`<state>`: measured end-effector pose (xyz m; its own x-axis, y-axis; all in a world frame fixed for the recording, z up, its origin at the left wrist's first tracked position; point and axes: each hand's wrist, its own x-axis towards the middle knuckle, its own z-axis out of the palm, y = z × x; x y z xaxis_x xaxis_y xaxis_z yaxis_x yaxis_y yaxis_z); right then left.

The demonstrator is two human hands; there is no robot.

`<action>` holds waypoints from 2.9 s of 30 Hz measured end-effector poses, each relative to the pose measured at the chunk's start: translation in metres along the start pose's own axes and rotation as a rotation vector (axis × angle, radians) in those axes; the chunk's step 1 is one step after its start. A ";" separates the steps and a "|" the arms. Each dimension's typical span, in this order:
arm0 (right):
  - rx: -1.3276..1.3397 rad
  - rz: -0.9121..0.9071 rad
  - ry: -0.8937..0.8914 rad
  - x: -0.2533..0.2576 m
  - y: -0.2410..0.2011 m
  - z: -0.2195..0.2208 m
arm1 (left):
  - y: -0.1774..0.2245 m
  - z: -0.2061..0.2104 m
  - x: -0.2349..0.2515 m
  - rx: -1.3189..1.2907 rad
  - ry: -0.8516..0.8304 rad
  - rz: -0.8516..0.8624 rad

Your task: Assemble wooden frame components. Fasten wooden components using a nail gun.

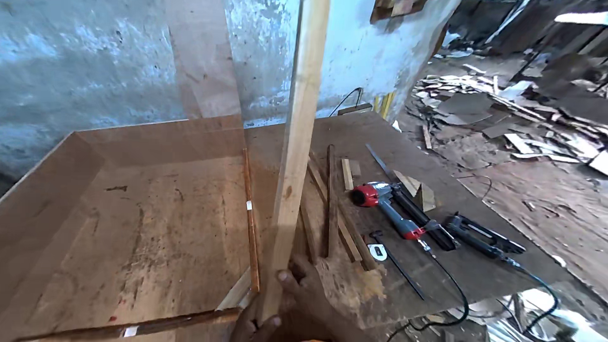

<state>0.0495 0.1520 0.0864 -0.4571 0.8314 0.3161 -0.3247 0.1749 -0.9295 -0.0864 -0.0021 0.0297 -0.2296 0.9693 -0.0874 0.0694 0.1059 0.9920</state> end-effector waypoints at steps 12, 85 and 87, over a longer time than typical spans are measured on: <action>0.425 0.733 0.581 -0.106 0.013 0.013 | -0.139 -0.205 -0.223 0.499 0.192 -0.294; 0.321 0.995 1.364 -0.185 0.122 -0.178 | -0.232 -0.030 -0.130 -0.525 0.606 -0.784; 0.303 1.014 1.321 -0.188 0.116 -0.186 | -0.230 -0.015 -0.127 -0.514 0.633 -0.793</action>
<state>0.2522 0.1144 -0.1162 0.3373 0.4051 -0.8498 -0.5633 -0.6363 -0.5270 -0.0878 -0.1533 -0.1854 -0.4907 0.3677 -0.7899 -0.6870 0.3944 0.6103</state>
